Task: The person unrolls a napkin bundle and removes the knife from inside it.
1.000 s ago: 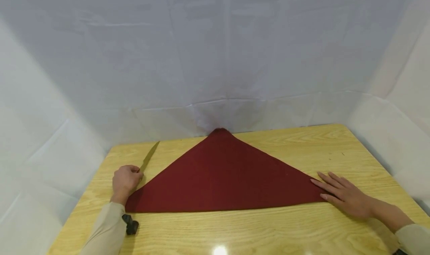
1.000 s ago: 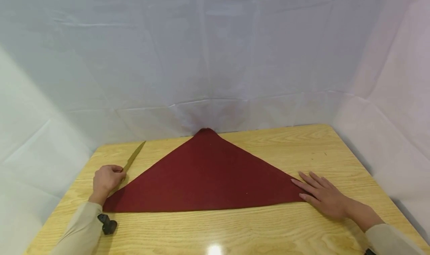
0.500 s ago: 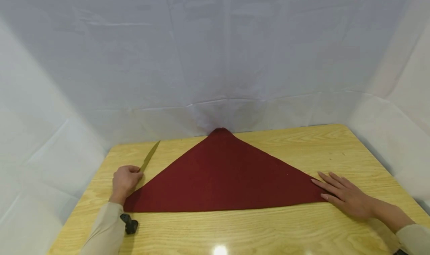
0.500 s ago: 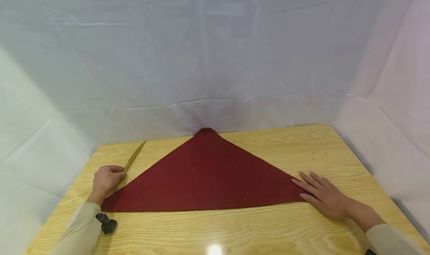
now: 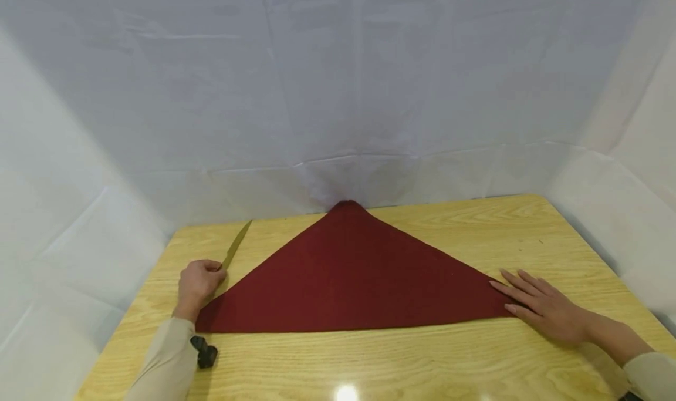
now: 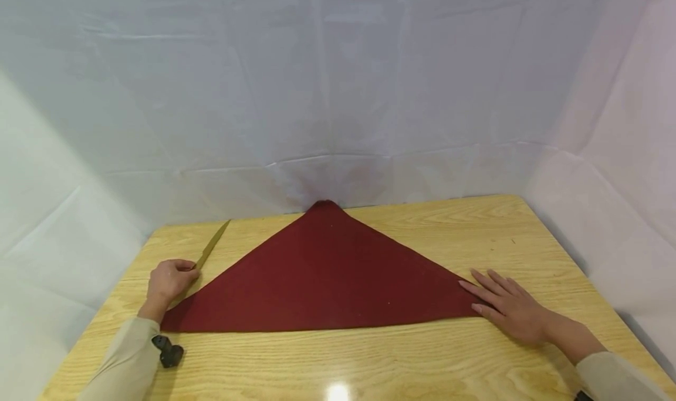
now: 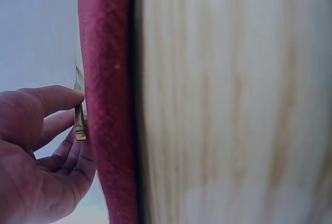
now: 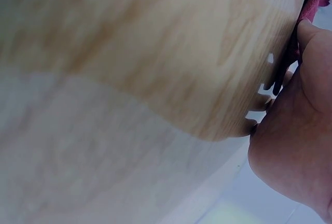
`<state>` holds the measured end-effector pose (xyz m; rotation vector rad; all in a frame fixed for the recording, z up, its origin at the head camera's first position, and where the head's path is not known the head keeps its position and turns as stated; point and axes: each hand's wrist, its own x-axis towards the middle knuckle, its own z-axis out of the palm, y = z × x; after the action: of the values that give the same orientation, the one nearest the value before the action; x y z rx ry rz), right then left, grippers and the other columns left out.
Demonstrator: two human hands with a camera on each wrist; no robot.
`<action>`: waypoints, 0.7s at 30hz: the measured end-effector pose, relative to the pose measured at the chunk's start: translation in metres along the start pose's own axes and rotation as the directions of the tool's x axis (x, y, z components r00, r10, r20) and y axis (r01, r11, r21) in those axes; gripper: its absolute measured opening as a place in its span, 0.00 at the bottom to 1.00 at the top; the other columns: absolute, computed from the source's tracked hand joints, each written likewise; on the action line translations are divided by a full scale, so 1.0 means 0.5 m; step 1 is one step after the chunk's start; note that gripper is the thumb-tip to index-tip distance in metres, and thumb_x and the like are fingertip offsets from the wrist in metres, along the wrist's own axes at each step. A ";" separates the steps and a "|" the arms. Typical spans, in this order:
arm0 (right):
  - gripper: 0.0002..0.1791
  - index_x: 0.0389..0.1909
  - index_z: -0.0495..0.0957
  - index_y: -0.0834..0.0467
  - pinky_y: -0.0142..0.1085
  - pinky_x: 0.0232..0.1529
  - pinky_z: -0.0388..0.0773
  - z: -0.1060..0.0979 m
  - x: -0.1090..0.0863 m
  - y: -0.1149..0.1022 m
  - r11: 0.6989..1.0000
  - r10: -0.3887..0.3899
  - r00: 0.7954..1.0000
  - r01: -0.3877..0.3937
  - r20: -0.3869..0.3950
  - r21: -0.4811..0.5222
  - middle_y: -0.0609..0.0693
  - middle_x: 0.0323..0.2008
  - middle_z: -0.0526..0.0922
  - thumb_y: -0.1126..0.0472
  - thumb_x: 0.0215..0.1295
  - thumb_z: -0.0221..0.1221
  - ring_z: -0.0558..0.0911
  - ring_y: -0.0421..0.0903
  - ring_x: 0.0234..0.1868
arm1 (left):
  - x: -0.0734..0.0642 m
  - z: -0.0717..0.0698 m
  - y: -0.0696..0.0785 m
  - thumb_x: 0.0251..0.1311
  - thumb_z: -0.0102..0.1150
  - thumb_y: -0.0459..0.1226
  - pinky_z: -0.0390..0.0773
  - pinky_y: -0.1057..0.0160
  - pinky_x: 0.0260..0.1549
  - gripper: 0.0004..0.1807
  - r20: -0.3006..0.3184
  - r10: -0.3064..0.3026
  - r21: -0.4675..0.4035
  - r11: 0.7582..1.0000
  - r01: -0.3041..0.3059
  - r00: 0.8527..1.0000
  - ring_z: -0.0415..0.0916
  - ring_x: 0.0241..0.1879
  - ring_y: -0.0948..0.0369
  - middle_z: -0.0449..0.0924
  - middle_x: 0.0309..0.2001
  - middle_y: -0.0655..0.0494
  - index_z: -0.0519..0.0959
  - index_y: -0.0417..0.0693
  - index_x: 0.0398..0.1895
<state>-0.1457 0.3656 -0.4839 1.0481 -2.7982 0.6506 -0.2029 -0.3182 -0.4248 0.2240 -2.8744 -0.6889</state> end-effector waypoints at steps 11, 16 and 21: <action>0.27 0.72 0.60 0.54 0.37 0.66 0.28 0.001 0.000 0.000 0.999 -0.028 0.999 0.028 -0.015 -0.023 0.53 0.73 0.53 0.64 0.73 0.49 0.43 0.49 0.73 | -0.006 -0.001 0.008 0.58 0.60 0.39 0.76 0.44 0.38 0.19 0.013 -0.017 0.006 1.000 0.017 1.000 0.77 0.40 0.40 0.82 0.42 0.36 0.82 0.30 0.44; 0.28 0.72 0.61 0.53 0.37 0.67 0.28 0.002 0.000 0.002 0.999 -0.037 0.999 0.036 -0.024 -0.038 0.52 0.73 0.52 0.63 0.72 0.50 0.42 0.49 0.73 | -0.005 -0.002 0.010 0.59 0.61 0.39 0.76 0.46 0.36 0.20 0.020 -0.023 -0.004 1.000 0.023 1.000 0.78 0.37 0.43 0.82 0.40 0.36 0.81 0.28 0.45; 0.30 0.71 0.61 0.55 0.27 0.63 0.27 0.004 0.001 0.010 0.979 -0.159 0.986 0.150 -0.050 -0.139 0.47 0.74 0.48 0.66 0.69 0.53 0.39 0.42 0.73 | -0.007 -0.002 0.010 0.59 0.61 0.39 0.77 0.47 0.36 0.21 0.024 -0.017 -0.009 1.000 0.017 1.000 0.78 0.37 0.43 0.82 0.40 0.36 0.80 0.28 0.46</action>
<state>-0.1490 0.3678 -0.4874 1.1825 -2.6330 0.4613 -0.1997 -0.3137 -0.4221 0.2412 -2.8943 -0.7126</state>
